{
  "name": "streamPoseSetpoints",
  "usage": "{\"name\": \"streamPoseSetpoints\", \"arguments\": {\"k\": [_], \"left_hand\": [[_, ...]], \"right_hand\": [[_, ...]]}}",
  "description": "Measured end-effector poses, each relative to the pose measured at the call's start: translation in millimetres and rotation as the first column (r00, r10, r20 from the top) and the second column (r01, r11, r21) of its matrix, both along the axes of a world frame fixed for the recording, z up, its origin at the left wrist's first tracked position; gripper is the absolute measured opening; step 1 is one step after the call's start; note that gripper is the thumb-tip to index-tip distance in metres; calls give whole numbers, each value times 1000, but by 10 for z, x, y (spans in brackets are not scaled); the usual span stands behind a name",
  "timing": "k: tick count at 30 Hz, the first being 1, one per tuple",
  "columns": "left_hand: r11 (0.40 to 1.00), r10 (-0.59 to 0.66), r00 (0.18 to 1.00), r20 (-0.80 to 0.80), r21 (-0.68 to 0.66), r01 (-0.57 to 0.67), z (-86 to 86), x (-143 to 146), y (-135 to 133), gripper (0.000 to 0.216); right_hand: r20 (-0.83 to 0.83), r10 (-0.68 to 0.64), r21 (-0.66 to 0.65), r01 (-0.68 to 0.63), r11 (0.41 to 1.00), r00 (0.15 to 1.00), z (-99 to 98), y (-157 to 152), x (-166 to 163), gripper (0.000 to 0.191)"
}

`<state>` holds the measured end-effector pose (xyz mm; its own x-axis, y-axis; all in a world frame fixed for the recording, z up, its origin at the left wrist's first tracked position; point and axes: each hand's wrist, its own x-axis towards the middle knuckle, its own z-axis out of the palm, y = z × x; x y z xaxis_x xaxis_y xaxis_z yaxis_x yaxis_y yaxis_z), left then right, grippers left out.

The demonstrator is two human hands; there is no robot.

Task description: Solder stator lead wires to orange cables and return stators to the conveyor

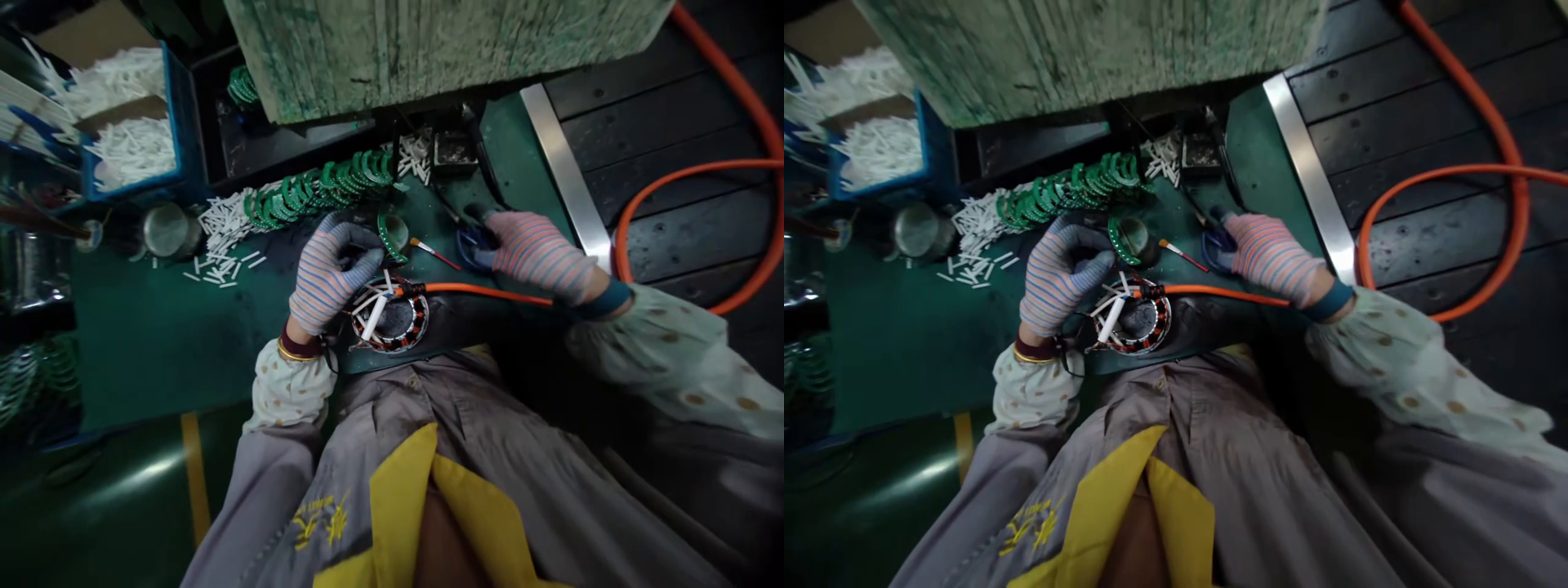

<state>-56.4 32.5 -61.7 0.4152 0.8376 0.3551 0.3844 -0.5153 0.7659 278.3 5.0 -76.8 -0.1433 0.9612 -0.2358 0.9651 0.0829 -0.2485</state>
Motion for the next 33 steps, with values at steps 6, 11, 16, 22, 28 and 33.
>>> {"name": "streamPoseSetpoints", "arguments": {"k": [6,11,16,22,28,33], "left_hand": [[999,-7,992,127,-33,11,-95,4,-53,38],[1000,14,990,141,-13,-12,-126,28,-73,38],[999,16,989,146,34,-21,-135,49,-81,35],[998,37,995,91,50,-42,-122,123,-85,34],[944,246,969,37,217,-248,26,-144,-185,40],[833,550,812,-194,204,-515,-268,-593,-283,33]], "right_hand": [[-56,216,210,-200,957,975,244,-334,-391,55],[32,225,240,-226,944,974,200,-397,-470,57],[51,209,224,-215,951,977,236,-436,-510,58],[-24,170,157,-164,974,985,134,-410,-457,52],[76,30,330,-54,942,997,96,-291,-176,59],[-83,618,365,-553,749,782,5,-707,-561,40]]}}
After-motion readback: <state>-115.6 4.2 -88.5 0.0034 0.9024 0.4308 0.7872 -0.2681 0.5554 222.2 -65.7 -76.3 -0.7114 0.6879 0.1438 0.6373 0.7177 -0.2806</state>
